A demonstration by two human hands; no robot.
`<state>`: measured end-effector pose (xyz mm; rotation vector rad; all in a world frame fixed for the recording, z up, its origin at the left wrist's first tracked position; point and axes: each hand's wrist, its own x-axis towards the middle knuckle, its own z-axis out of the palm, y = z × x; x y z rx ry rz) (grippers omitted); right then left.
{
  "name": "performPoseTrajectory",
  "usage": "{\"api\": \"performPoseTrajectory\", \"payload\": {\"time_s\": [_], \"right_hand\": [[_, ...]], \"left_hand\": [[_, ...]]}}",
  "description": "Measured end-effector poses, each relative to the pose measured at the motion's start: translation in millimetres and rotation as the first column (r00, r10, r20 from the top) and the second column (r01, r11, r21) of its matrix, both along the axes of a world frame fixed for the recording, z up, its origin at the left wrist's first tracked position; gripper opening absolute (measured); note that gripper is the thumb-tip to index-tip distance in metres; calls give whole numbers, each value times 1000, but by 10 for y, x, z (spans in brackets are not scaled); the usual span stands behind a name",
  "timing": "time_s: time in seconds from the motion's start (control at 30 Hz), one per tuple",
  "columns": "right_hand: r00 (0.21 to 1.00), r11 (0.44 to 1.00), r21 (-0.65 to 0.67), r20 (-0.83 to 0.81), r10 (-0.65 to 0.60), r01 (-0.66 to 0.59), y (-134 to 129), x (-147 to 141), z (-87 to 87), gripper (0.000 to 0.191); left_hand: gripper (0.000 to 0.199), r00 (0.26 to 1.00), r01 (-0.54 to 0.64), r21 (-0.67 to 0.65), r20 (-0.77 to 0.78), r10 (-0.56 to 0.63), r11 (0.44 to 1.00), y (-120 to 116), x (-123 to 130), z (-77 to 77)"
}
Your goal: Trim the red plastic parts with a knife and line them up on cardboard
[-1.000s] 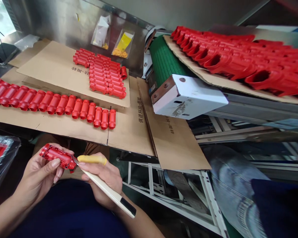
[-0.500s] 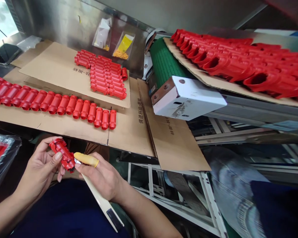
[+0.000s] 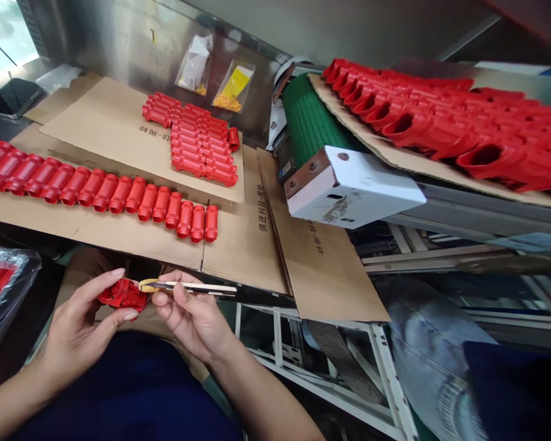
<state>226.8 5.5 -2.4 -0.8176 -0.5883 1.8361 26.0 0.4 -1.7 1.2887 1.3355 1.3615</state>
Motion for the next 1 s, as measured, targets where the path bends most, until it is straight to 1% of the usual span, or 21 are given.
{"api": "performPoseTrajectory", "payload": {"time_s": [0.07,0.1,0.13,0.2,0.27,0.3,0.33,0.37,0.4,0.43,0.47,0.5,0.53,0.57,0.6,0.67,0.7,0.77,0.87,0.93,1.0], "right_hand": [[999,1000,9,-32,28,-27,-18,-23,-27,38],[999,999,30,-35,42,-41,-36,-41,-49,38],[998,997,48,-36,56,-54,-59,-63,-77,39],[995,994,61,-49,92,-89,-112,-97,-138,42],[982,979,113,-61,179,-171,-155,-87,-179,52],[970,955,187,-38,241,-230,-163,-58,-182,58],[957,916,284,20,290,-284,-159,-14,-170,63],[948,869,380,114,297,-318,-145,40,-142,66],[942,822,468,234,240,-326,-122,98,-101,64],[927,790,533,356,115,-303,-96,153,-52,56],[888,766,590,456,-56,-255,-70,198,1,44],[830,725,653,516,-213,-220,-49,229,50,31],[771,671,712,542,-334,-209,-35,243,91,22],[726,605,763,546,-418,-226,-30,244,121,19],[701,538,803,539,-468,-258,-31,234,139,20],[676,438,839,528,-514,-322,-41,202,141,26],[663,406,846,527,-532,-346,-46,190,131,28],[640,365,849,527,-559,-381,-47,181,103,33],[607,330,831,553,-570,-447,-32,210,80,36],[575,326,803,588,-568,-499,-18,240,100,32],[508,326,731,662,-551,-600,-2,265,150,25]], "left_hand": [[54,998,38,71,-57,-34,997,-2,-14,-23],[52,998,50,67,-40,-47,997,-5,-12,-16],[50,999,53,35,2,-53,998,-6,-6,-1],[47,992,60,-75,112,-51,995,0,1,35],[50,976,99,-177,208,-61,979,29,-11,49],[53,962,140,-209,259,-83,968,51,-24,45],[57,941,190,-227,320,-111,955,75,-37,38],[59,912,239,-239,389,-133,941,99,-48,31],[61,878,282,-252,457,-143,926,120,-54,29],[62,845,312,-270,517,-136,911,137,-52,34],[63,819,328,-297,563,-113,897,149,-42,47],[64,801,333,-327,593,-82,884,155,-28,66],[66,789,335,-354,611,-55,873,157,-11,89],[67,782,337,-372,622,-37,865,156,6,113],[68,777,338,-377,629,-29,862,153,21,134],[69,774,337,-375,633,-27,864,147,36,161],[69,774,336,-373,632,-28,865,145,38,168],[69,780,336,-376,625,-31,864,143,35,172],[68,793,330,-381,608,-35,864,141,30,172],[66,800,324,-382,598,-36,866,141,32,172],[65,808,318,-386,588,-34,866,143,33,171]]}}
